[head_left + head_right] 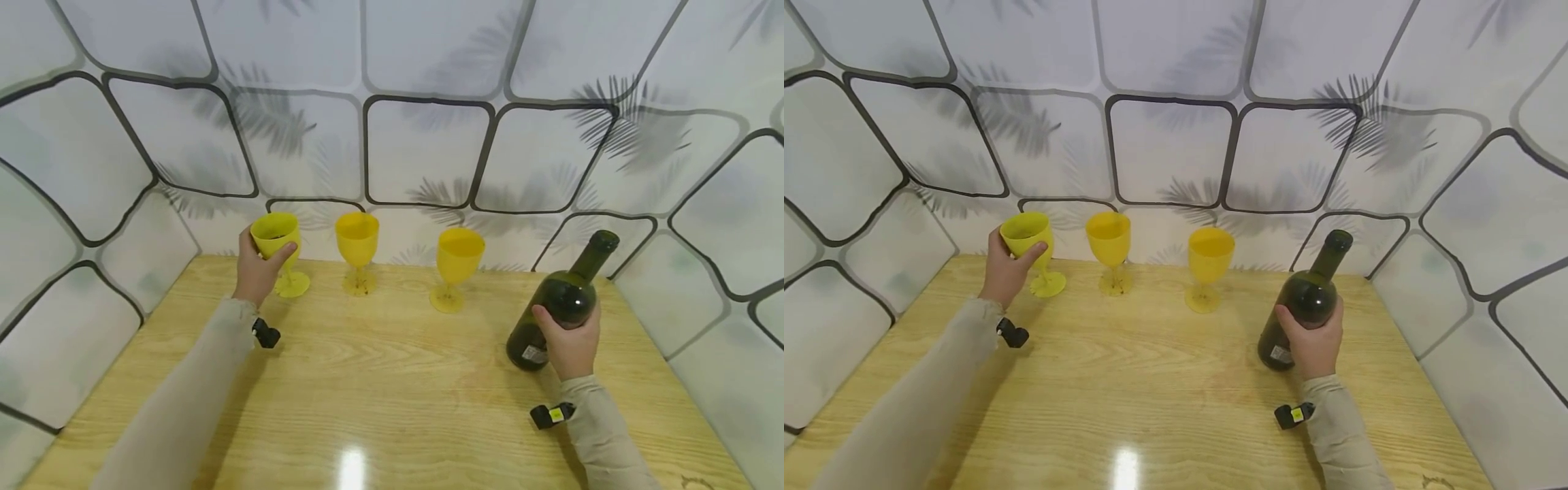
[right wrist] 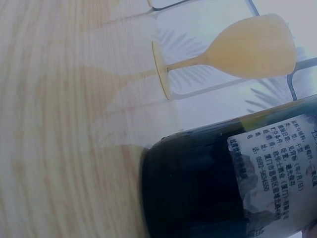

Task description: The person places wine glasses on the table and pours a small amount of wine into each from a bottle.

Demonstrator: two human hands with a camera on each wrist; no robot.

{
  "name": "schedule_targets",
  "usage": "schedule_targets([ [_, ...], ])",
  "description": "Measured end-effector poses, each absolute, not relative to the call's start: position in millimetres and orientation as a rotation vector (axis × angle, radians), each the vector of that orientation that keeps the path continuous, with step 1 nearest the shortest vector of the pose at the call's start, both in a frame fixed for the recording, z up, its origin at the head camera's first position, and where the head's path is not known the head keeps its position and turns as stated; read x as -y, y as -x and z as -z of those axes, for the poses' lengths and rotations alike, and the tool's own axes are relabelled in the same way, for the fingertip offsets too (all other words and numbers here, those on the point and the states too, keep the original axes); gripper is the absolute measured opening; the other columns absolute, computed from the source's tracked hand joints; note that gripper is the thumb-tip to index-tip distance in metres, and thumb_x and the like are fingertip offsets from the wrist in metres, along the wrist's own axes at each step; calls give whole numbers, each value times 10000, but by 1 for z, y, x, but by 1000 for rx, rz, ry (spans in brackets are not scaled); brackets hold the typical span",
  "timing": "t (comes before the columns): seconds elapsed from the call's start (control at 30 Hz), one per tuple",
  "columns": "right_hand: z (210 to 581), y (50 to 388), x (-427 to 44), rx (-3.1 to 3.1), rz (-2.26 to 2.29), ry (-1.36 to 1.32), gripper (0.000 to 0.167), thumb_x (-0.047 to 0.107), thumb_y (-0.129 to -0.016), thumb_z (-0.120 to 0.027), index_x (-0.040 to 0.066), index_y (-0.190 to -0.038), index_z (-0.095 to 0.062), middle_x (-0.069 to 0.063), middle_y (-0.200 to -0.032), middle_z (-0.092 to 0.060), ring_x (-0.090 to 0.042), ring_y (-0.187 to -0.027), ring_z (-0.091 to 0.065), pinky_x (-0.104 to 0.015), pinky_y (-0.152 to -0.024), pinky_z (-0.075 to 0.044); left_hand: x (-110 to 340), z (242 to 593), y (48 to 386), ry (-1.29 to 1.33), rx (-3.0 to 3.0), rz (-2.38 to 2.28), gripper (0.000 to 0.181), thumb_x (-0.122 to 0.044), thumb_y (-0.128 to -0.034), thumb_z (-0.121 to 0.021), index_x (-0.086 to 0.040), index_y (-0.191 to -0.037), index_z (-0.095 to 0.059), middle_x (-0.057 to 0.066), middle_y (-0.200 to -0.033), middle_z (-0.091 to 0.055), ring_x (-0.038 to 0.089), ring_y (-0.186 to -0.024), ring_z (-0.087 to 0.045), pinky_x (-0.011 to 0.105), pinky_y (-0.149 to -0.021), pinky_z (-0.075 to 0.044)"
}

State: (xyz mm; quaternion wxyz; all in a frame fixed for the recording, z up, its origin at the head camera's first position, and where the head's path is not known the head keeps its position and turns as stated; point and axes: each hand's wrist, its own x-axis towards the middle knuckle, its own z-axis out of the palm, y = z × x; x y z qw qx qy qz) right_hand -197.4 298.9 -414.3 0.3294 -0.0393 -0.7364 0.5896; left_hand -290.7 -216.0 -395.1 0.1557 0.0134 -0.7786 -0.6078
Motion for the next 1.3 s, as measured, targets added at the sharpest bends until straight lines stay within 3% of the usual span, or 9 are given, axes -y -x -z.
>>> schedule_targets([
  [0.27, 415, 198, -300, 1917, -1543, 85, 835, -28, -797, -817, 144, -1523, -444, 123, -1278, -565, -73, -1171, -533, -239, -979, -422, 205, 375, 272, -56, 2210, 1806, 907, -290, -980, -723, -94, -1617, -108, 199, -1584, -309, 334, -1405, -397, 517, -1186, -360],
  [0.53, 415, 199, -298, 1897, -1551, 53, 825, -61, -787, -808, 133, -1507, -457, 114, -1265, -582, -81, -1159, -545, -227, -971, -426, 209, 399, 267, -167, 2083, 1704, 1041, -391, -901, -805, -219, -1645, -97, 63, -1691, -137, 175, -1569, -115, 432, -1274, -153],
  [0.7, 414, 199, -299, 1885, -1561, 46, 832, -58, -779, -810, 138, -1508, -460, 104, -1262, -586, -86, -1159, -545, -226, -973, -423, 189, 399, 239, -20, 1936, 1583, 1007, -203, -854, -856, -174, -1617, -199, 45, -1643, -235, 188, -1526, -204, 364, -1247, -151],
  [0.83, 415, 198, -301, 1886, -1549, 61, 843, -51, -772, -813, 137, -1512, -457, 108, -1262, -581, -81, -1157, -541, -225, -975, -420, 160, 402, 221, 355, 1989, 1458, 1009, -28, -766, -890, -59, -1577, -291, 147, -1600, -322, 327, -1484, -309, 473, -1246, -214],
  [0.97, 415, 197, -304, 1875, -1552, 55, 849, -62, -769, -811, 137, -1515, -458, 103, -1269, -582, -86, -1161, -542, -229, -978, -422, 132, 405, 220, 537, 2235, 1563, 1029, -132, -832, -885, -143, -1626, -231, 83, -1657, -265, 311, -1519, -283, 531, -1244, -231],
  [1.07, 415, 198, -304, 1878, -1552, 58, 854, -61, -764, -815, 136, -1514, -458, 107, -1271, -580, -83, -1162, -540, -228, -981, -420, 120, 406, 237, 422, 2365, 1698, 1071, -265, -893, -842, -197, -1659, -97, 61, -1709, -142, 265, -1568, -181, 508, -1264, -185],
  [1.3, 413, 197, -300, 1905, -1542, 71, 817, -37, -779, -817, 135, -1501, -472, 129, -1252, -578, -71, -1153, -537, -232, -979, -417, 115, 414, 290, 120, 2406, 1890, 1230, -442, -855, -848, -286, -1656, 73, 87, -1724, -77, 257, -1577, -148, 458, -1273, -184],
])
